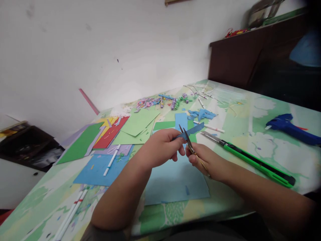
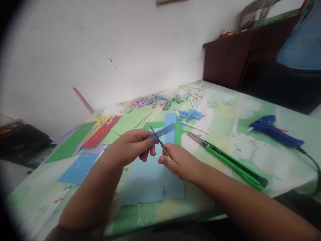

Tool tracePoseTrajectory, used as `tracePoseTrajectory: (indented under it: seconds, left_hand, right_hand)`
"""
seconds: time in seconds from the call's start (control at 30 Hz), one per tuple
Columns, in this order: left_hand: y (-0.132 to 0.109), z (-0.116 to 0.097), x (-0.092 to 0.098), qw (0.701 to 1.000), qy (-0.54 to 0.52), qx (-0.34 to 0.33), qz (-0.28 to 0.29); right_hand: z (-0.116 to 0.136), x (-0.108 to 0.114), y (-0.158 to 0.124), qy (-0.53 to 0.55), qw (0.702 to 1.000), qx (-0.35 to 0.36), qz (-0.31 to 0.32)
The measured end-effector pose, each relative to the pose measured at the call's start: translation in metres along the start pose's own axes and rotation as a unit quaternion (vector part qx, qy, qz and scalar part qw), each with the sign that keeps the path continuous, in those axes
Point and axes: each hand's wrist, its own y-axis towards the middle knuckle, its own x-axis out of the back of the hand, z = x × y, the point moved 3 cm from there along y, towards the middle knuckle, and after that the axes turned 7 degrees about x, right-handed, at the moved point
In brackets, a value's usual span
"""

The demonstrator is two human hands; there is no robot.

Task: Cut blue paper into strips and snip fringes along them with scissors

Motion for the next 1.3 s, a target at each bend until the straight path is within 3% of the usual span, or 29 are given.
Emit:
tracePoseTrajectory:
  seconds: [0.27, 0.47, 0.93, 1.17, 1.3]
  left_hand:
    - [-0.0012, -0.0022, -0.0004, 0.998, 0.059, -0.016, -0.026]
    - [-0.0028, -0.0033, -0.0026, 0.997, 0.080, -0.009, -0.019]
    - [-0.0019, -0.0014, -0.0021, 0.998, -0.041, 0.029, 0.040]
    - [-0.0027, 0.0002, 0.0014, 0.999, -0.023, 0.025, 0.026]
    - [-0.0038, -0.0001, 0.0029, 1.000, 0.009, 0.005, -0.019]
  right_hand:
    - [0.0023, 0.0005, -0.0018, 0.019, 0.999, 0.016, 0.035]
    - [0.0021, -0.0027, -0.0019, 0.025, 0.999, 0.032, 0.023]
    - [-0.0031, -0.0071, -0.0033, 0.018, 1.000, 0.002, -0.005]
    - [-0.0021, -0.0056, -0.0032, 0.012, 0.999, 0.017, -0.041]
    - [0.0019, -0.0039, -0.0044, 0.008, 0.999, 0.032, -0.036]
